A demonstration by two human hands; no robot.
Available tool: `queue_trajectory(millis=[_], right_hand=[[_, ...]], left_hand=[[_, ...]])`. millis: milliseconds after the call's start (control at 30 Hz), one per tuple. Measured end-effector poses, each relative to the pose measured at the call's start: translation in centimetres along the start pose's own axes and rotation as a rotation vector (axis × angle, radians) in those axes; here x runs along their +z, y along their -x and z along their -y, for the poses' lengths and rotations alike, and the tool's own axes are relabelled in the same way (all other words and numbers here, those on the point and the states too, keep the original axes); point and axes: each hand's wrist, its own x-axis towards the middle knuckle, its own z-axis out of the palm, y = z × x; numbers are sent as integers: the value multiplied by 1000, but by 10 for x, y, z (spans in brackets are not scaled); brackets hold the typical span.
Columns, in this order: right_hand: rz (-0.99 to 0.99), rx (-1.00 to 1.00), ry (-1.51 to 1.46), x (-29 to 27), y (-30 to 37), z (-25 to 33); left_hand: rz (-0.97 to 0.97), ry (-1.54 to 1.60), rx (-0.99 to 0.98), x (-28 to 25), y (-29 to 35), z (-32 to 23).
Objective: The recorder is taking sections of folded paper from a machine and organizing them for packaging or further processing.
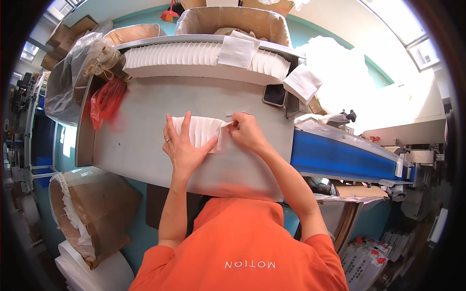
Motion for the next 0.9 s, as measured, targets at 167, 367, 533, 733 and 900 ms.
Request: queue_trajectory(millis=[167, 367, 533, 733, 900], right_hand=[[-266, 69, 392, -36, -47, 12], [-484, -251, 254, -88, -158, 28], [-233, -101, 356, -89, -187, 20], [-300, -260, 235, -103, -157, 40], [321, -65, -518, -117, -20, 66]], left_hand=[[32, -16, -59, -7, 3, 5], [-7, -22, 2, -3, 5, 8], [12, -9, -27, -7, 12, 9], [17, -20, 5, -6, 15, 4], [34, 5, -10, -1, 23, 5]])
